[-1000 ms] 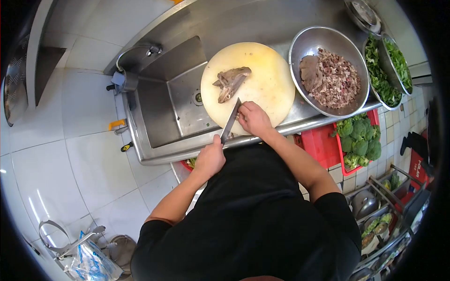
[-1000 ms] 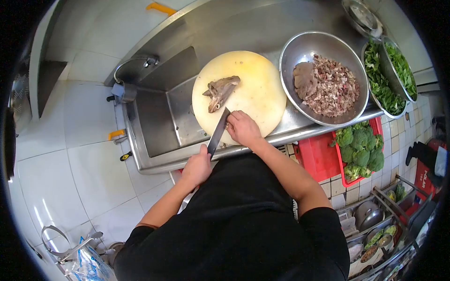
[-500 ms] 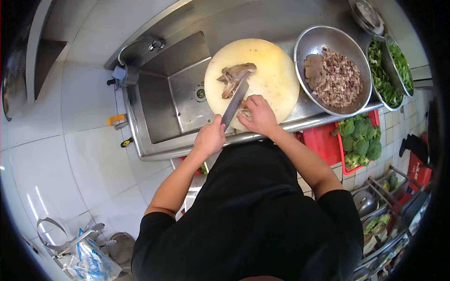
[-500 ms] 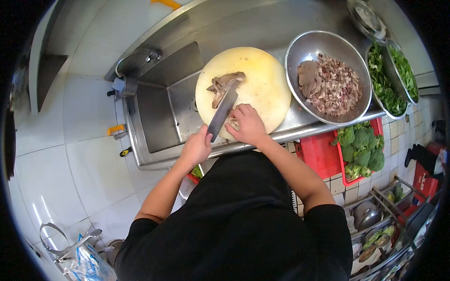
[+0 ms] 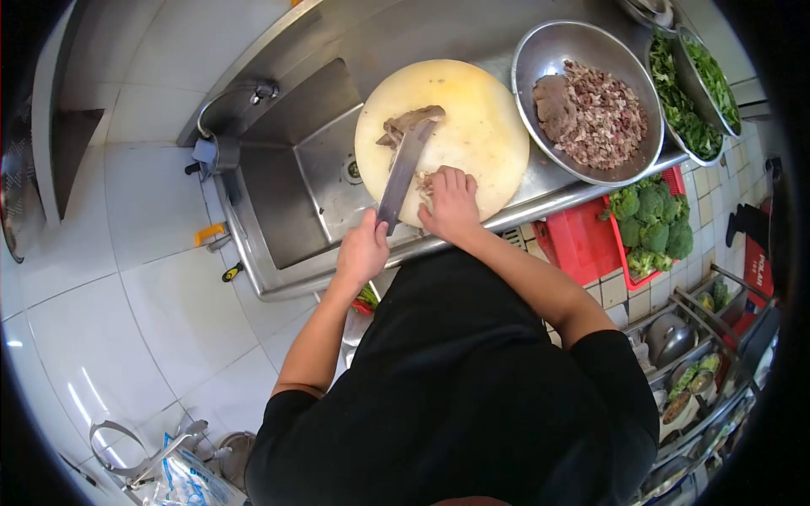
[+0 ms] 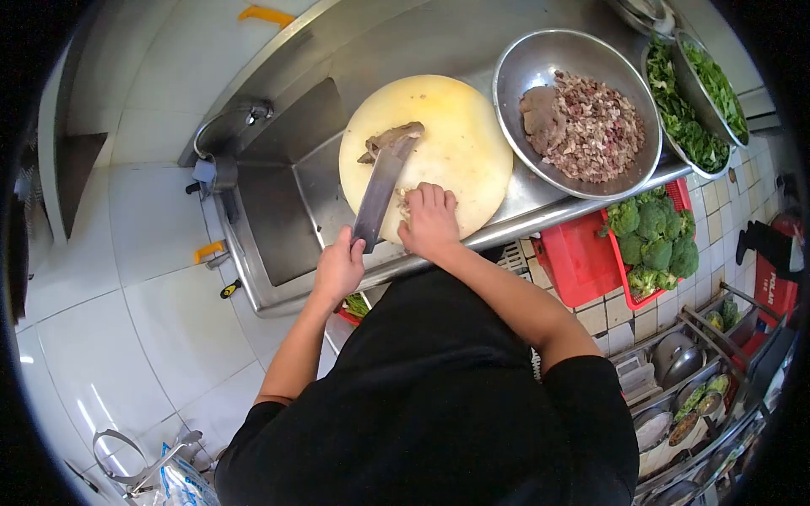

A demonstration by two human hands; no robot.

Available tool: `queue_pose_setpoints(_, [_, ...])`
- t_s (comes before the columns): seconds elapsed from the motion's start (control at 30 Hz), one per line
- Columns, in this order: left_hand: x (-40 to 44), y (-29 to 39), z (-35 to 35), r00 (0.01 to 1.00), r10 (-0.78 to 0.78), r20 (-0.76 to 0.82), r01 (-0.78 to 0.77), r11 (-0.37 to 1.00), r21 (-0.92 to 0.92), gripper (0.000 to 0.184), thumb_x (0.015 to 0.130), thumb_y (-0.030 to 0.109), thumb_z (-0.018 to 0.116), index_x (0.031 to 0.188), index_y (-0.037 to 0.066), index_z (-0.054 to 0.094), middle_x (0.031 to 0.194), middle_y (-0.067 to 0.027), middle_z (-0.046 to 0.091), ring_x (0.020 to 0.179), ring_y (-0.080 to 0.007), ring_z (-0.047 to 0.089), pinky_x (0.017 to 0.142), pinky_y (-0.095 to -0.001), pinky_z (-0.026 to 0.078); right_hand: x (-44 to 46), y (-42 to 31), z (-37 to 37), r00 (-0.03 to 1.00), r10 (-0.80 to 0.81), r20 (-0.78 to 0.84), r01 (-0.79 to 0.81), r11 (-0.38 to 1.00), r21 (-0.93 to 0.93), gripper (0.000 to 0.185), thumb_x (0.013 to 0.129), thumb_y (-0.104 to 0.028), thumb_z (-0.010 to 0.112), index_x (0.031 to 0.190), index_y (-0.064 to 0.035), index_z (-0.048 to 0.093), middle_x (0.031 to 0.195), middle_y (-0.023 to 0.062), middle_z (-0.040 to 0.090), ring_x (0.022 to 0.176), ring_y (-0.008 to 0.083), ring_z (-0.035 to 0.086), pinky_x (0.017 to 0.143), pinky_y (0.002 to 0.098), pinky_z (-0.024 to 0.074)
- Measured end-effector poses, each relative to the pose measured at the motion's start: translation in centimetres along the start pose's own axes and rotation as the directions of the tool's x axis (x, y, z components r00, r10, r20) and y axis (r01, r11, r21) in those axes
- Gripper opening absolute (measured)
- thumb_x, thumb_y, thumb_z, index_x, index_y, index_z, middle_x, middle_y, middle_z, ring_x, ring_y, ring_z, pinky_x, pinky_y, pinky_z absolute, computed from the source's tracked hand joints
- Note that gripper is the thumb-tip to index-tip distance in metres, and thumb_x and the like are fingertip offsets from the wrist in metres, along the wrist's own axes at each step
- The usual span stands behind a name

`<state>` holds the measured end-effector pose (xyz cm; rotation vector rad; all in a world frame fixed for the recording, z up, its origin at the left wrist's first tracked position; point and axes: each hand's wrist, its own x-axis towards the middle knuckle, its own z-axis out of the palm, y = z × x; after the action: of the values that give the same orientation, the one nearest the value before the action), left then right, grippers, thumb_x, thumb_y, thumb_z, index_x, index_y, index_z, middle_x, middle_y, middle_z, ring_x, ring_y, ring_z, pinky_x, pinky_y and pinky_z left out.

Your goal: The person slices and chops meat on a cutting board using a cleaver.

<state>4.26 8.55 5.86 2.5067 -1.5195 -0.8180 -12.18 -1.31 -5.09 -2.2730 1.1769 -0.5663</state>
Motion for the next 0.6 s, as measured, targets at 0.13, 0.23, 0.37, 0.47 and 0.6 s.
queue_pose_setpoints(0.13, [-0.7, 0.1, 0.0, 1.0, 0.013, 0.014, -0.012, 0.999, -0.033, 0.02, 0.103, 0.021, 0.055, 0.113, 0.004, 0.051, 0.085, -0.0314, 0.069, 0.083, -0.0549, 0.065, 0.077, -0.0634, 0.05, -0.6, 1.3, -1.3, 1.0, -0.009, 0.025, 0.007, 0.997, 0.079, 0.045, 0.079, -0.022, 0.074, 0.118, -0.0043, 0.057, 0.119, 0.0154, 0.054, 0.121, 0.0332, 0.05, 0.108, 0.0502, 0.0341])
queue_pose_setpoints(0.23, [-0.9, -0.2, 1.0, 0.998, 0.05, 0.022, -0.049, 0.998, -0.027, 0.02, 0.103, 0.021, 0.054, 0.113, 0.004, 0.05, 0.082, -0.0313, 0.068, 0.081, -0.0547, 0.065, 0.075, -0.0636, 0.05, -0.3, 1.7, -1.7, 0.998, -0.059, 0.01, 0.057, 0.993, 0.105, 0.043, 0.079, -0.018, 0.075, 0.117, -0.0049, 0.058, 0.119, 0.0152, 0.055, 0.12, 0.0339, 0.052, 0.106, 0.0488, 0.0389])
queue_pose_setpoints(0.37, [-1.5, 0.7, 1.5, 0.998, 0.047, 0.049, -0.047, 0.999, -0.004, 0.02, 0.104, 0.022, 0.053, 0.114, 0.004, 0.05, 0.08, -0.0323, 0.067, 0.079, -0.0532, 0.066, 0.074, -0.0638, 0.05, 0.4, 2.0, -1.5, 0.989, -0.149, 0.0, 0.143, 0.948, 0.283, 0.037, 0.079, -0.019, 0.075, 0.112, -0.0074, 0.062, 0.119, 0.0144, 0.057, 0.117, 0.0347, 0.055, 0.102, 0.0464, 0.0446])
queue_pose_setpoints(0.47, [-1.5, 0.4, 2.0, 0.998, 0.033, 0.055, -0.035, 0.999, 0.031, 0.021, 0.104, 0.022, 0.053, 0.115, 0.004, 0.051, 0.081, -0.0313, 0.068, 0.08, -0.0528, 0.067, 0.074, -0.0634, 0.05, 0.8, 2.4, -0.8, 0.981, -0.194, 0.018, 0.181, 0.943, 0.281, 0.029, 0.081, -0.019, 0.074, 0.106, -0.0081, 0.065, 0.121, 0.014, 0.057, 0.118, 0.0348, 0.055, 0.101, 0.0457, 0.0457])
queue_pose_setpoints(0.6, [-1.2, -0.8, 1.8, 0.999, 0.045, -0.012, -0.045, 0.999, -0.007, 0.022, 0.104, 0.022, 0.054, 0.116, 0.003, 0.05, 0.084, -0.03, 0.07, 0.081, -0.0529, 0.067, 0.075, -0.0625, 0.051, 1.1, 1.6, -2.1, 0.959, -0.281, 0.017, 0.277, 0.953, 0.125, 0.021, 0.082, -0.02, 0.074, 0.099, -0.0084, 0.068, 0.135, 0.0154, 0.055, 0.127, 0.0367, 0.05, 0.105, 0.0495, 0.0419])
